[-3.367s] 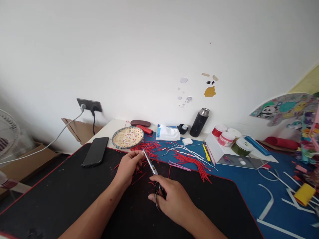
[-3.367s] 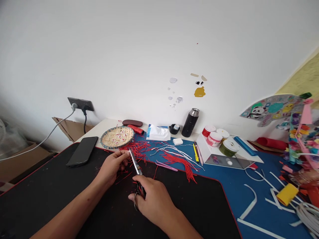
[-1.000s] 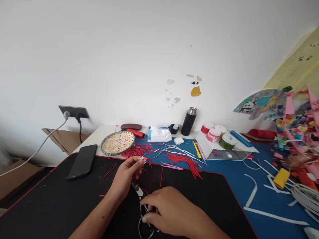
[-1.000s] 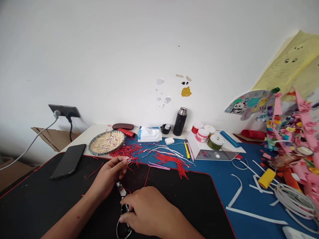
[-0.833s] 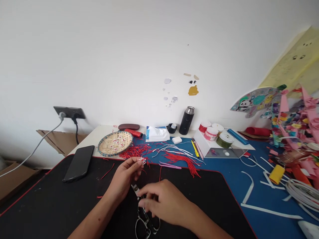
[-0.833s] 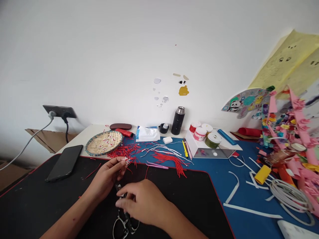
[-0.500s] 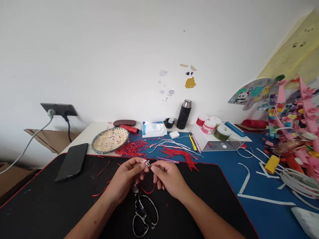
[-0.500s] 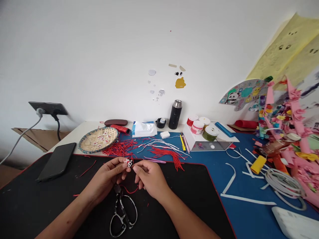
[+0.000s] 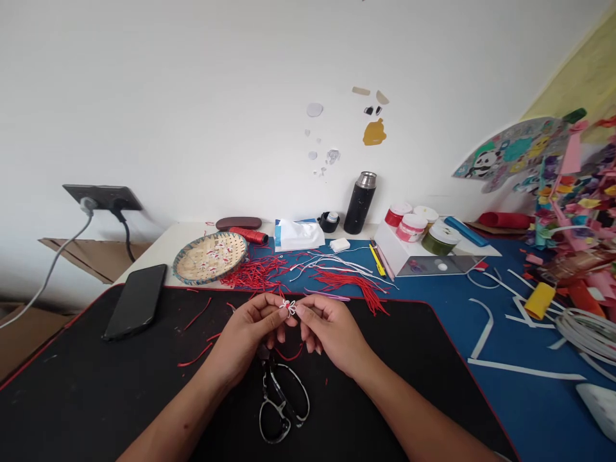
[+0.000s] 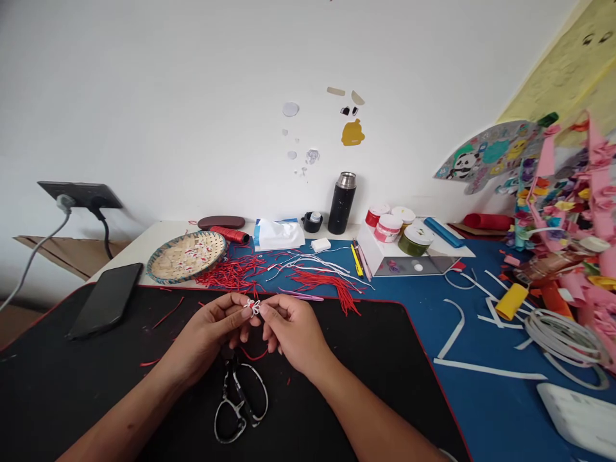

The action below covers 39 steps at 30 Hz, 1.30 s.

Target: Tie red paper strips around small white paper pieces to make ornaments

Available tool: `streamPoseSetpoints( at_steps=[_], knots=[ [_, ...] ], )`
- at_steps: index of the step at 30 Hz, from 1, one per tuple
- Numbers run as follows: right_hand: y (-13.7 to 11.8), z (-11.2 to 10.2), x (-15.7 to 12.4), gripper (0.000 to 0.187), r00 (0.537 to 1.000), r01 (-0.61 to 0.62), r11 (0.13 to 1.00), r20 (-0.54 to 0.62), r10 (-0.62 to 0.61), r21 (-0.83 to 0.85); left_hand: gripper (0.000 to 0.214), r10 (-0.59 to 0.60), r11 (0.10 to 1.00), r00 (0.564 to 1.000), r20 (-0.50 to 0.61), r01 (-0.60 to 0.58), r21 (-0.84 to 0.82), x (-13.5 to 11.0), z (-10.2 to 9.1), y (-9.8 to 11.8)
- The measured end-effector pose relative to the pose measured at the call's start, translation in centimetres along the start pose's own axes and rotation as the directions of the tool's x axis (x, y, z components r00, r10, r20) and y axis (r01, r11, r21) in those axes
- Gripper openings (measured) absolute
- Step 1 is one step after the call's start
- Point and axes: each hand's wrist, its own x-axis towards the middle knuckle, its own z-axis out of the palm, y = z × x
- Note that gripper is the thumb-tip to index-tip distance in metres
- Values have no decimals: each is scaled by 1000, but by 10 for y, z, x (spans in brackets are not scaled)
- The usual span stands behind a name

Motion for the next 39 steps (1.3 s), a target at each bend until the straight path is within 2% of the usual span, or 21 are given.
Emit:
streamPoseSetpoints(
  at_steps=[9, 19, 28, 33, 39],
  knots=[
    [-4, 1, -1, 37, 1000, 6, 1000, -9, -6, -28, 34, 39, 998, 999, 21, -40, 38, 0, -3, -4],
    [-4, 3, -3, 31, 1000, 23, 996, -1, -23, -89, 32, 58, 994, 998, -13, -57, 90, 2, -6, -7],
    [-1, 3, -3, 31, 1000, -3, 995, 17, 5, -97, 30, 90, 975, 996, -16, -84, 205, 1, -5, -1],
    [3, 2, -3, 29, 1000, 5, 995, 7, -4, -103, 30, 87, 968, 996, 4, -86, 237, 1, -7, -3],
    [0, 2, -3, 28, 998, 52, 991, -30, -56, -124, 37, 44, 981, 999, 30, -49, 190, -1, -3, -2]
  ],
)
